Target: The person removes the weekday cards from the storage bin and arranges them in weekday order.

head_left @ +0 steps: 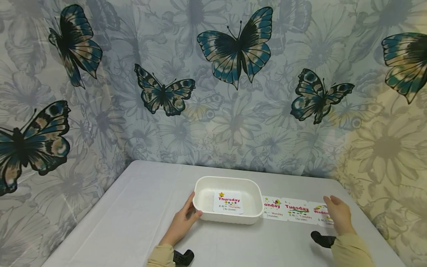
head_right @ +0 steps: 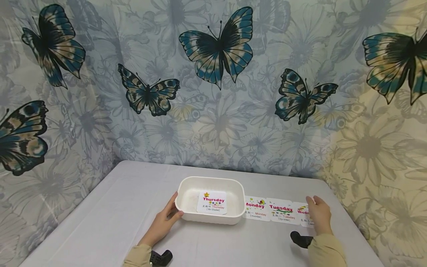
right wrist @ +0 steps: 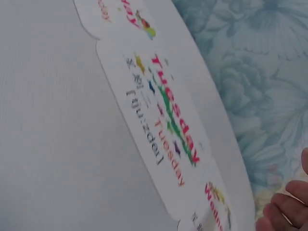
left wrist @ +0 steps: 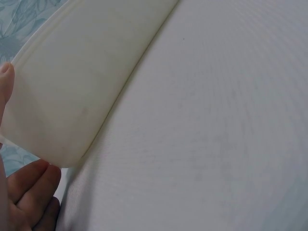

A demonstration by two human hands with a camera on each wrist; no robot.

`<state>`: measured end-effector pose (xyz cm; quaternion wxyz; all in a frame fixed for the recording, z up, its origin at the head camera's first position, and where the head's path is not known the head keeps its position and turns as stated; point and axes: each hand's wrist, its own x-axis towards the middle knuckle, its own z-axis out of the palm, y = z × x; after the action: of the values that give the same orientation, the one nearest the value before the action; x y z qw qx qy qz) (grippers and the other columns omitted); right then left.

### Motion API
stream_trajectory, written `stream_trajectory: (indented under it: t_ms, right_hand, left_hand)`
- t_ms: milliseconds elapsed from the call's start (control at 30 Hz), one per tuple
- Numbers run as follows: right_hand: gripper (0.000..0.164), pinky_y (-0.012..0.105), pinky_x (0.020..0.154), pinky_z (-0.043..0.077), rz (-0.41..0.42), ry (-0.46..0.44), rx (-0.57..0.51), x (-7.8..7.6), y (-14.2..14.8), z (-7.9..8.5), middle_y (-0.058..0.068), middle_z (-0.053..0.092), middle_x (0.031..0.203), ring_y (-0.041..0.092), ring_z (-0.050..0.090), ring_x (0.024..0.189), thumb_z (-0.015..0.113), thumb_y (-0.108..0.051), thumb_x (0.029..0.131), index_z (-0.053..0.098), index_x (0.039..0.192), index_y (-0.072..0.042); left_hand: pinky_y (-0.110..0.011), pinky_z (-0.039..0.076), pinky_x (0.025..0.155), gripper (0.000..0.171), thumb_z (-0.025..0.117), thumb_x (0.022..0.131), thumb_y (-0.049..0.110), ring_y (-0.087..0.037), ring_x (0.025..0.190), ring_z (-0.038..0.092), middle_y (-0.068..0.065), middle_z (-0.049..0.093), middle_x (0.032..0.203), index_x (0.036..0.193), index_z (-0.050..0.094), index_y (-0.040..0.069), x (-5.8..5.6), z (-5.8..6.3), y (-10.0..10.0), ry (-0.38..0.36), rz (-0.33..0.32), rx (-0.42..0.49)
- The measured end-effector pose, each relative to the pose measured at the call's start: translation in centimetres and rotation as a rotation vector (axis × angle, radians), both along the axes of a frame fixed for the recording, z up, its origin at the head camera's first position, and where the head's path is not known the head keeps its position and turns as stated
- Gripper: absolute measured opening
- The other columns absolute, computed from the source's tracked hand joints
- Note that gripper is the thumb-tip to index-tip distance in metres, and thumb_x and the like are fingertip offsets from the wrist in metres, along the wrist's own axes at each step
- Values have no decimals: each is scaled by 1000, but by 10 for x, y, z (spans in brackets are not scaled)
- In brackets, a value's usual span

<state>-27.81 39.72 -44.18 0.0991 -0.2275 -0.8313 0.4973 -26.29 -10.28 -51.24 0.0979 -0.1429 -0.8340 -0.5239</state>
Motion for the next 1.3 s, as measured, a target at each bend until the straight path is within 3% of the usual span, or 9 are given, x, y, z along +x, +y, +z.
stream_trajectory:
  t_ms: [167, 200, 300, 567, 733, 933, 1300]
  right_hand:
    - [70, 55, 100, 28, 64, 125, -46, -9, -23, 8, 32, 24, 142, 46, 26, 128, 40, -39, 96, 20, 143, 9]
    - [68, 49, 100, 31, 54, 141, -43, -11, -29, 10, 29, 28, 142, 41, 30, 128, 43, -39, 96, 23, 143, 6]
    - [69, 48, 99, 33, 69, 195, -33, -15, -47, 16, 23, 33, 142, 36, 34, 128, 47, -43, 95, 28, 144, 2]
    - [69, 50, 103, 26, 280, 251, -40, -14, -91, 48, 24, 31, 143, 38, 29, 130, 49, -39, 95, 25, 144, 3]
    - [70, 50, 103, 26, 371, 290, -45, -19, -113, 54, 22, 35, 142, 36, 31, 129, 54, -40, 93, 30, 143, 3]
    - [69, 50, 100, 31, 449, 285, -62, -24, -149, 52, 21, 42, 136, 33, 38, 125, 60, -39, 90, 36, 140, 1]
    - [74, 52, 101, 30, 638, 140, -44, -27, -192, 38, 22, 35, 141, 37, 31, 129, 66, -36, 86, 33, 142, 0]
  left_hand:
    - [-55, 32, 98, 76, 60, 89, 43, -26, 119, 48, -11, 48, 134, 150, 21, 22, 1, 0, 0, -11, -2, -5]
    - [-55, 32, 98, 76, 60, 89, 43, -26, 119, 48, -11, 48, 134, 150, 20, 22, 0, 0, 0, -9, -3, -6]
    - [-54, 32, 98, 75, 61, 89, 40, -26, 119, 48, -11, 48, 134, 150, 21, 22, 0, 1, -1, -4, -4, 1]
    - [-53, 31, 99, 74, 61, 89, 40, -26, 120, 47, -10, 47, 136, 149, 20, 26, 1, 2, 0, -17, -6, 5]
    - [-54, 31, 99, 76, 61, 88, 41, -27, 120, 47, -11, 45, 137, 149, 21, 22, 0, 2, -1, -17, -6, 5]
    - [-54, 33, 98, 76, 61, 88, 44, -26, 120, 47, -9, 44, 138, 149, 21, 23, -2, 0, -3, -7, -3, 2]
    - [-53, 32, 99, 76, 61, 88, 44, -24, 120, 47, -7, 45, 138, 150, 21, 23, -1, 0, -2, -14, -11, 5]
